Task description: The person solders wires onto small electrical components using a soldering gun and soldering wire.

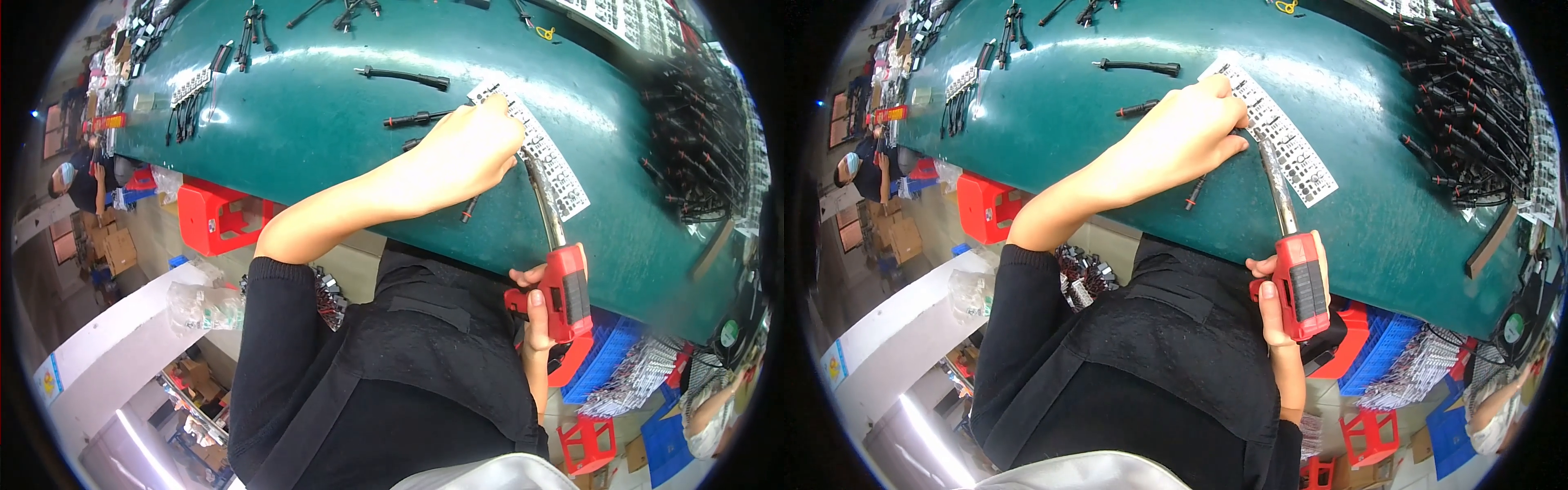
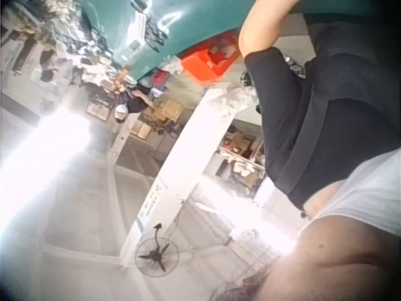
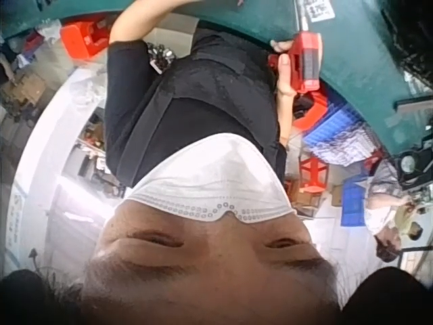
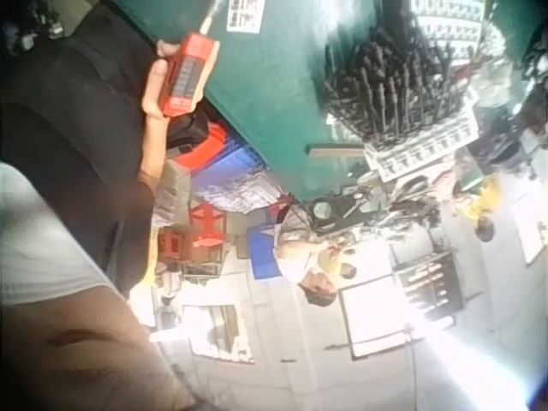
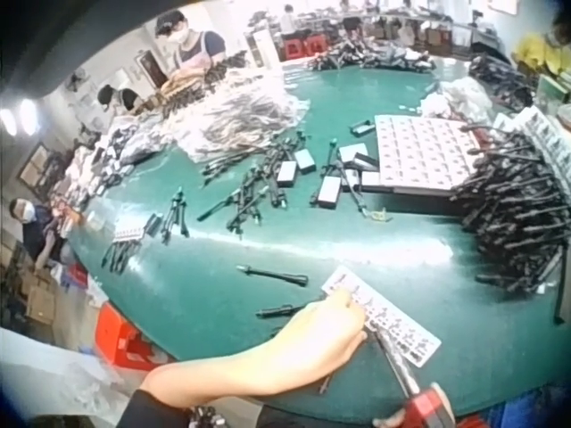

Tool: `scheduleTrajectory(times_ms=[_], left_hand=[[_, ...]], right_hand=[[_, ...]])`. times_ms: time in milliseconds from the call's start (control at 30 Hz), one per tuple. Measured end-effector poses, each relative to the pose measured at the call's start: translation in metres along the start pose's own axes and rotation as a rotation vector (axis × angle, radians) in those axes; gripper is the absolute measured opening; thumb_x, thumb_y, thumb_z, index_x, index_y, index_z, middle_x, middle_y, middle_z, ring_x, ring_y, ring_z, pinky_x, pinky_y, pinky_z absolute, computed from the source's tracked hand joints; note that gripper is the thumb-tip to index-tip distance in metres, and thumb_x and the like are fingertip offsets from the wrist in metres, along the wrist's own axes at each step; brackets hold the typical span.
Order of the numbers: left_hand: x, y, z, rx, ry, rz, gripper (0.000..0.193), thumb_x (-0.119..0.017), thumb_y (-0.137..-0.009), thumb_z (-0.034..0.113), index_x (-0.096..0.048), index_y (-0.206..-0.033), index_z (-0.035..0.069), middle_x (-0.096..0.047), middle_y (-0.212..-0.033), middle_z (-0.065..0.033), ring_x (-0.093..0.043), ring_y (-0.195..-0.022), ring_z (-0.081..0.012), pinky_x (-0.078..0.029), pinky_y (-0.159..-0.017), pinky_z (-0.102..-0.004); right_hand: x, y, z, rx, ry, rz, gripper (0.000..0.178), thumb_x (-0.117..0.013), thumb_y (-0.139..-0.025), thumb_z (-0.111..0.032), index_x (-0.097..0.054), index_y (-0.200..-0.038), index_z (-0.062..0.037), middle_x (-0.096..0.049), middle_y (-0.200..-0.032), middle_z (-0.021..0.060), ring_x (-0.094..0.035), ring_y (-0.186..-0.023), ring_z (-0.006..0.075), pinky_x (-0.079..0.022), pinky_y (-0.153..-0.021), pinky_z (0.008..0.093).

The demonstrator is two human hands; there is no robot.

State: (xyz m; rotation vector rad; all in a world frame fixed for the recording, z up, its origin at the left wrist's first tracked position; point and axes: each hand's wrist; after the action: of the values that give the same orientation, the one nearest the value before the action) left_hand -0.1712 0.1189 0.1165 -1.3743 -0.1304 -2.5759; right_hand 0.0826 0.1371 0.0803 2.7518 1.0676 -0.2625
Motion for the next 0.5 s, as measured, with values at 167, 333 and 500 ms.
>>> scheduleTrajectory(times_ms=[167, 333, 500], left_hand=[[0.002, 0.0, 0.002, 0.014, 0.007, -0.019, 0.018, -0.068, -0.076, 0.009, -0.06, -0.087, -0.004, -0.056, -0.087, -0.0184, -0.061, -0.08, -0.0343, -0.05, -0.071, -0.0395], [0.002, -0.001, 0.001, 0.015, 0.007, -0.018, 0.018, -0.068, -0.076, 0.009, -0.06, -0.086, -0.004, -0.056, -0.087, -0.0186, -0.061, -0.08, -0.0345, -0.05, -0.071, -0.0398], [0.002, -0.002, 0.0, -0.002, 0.01, -0.009, 0.018, -0.068, -0.075, 0.009, -0.06, -0.085, -0.004, -0.056, -0.087, -0.019, -0.06, -0.08, -0.0349, -0.05, -0.071, -0.0403]], right_hand=[[0.0, 0.003, -0.002, -0.11, 0.052, 0.015, 0.028, -0.054, -0.084, -0.008, -0.051, -0.109, 0.0055, -0.055, -0.093, 0.013, -0.06, -0.077, 0.0193, -0.056, -0.072, 0.0376], [0.0, 0.001, 0.002, -0.063, 0.076, 0.04, 0.064, -0.054, -0.083, 0.0, -0.024, -0.139, 0.0071, -0.06, -0.085, 0.0141, -0.063, -0.065, 0.0177, -0.056, -0.066, 0.0313], [-0.007, -0.002, -0.012, -0.109, 0.041, 0.053, 0.026, -0.053, -0.082, -0.007, -0.051, -0.105, 0.0073, -0.055, -0.089, 0.0137, -0.06, -0.071, 0.0201, -0.056, -0.065, 0.0355]])
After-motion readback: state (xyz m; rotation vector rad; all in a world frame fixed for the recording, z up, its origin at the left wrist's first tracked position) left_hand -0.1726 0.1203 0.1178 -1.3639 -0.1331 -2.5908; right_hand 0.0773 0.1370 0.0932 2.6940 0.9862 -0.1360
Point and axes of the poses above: each hand's wrist, its own y-axis away from the middle knuckle, its own x-axis out of the back of the hand, z = x × y
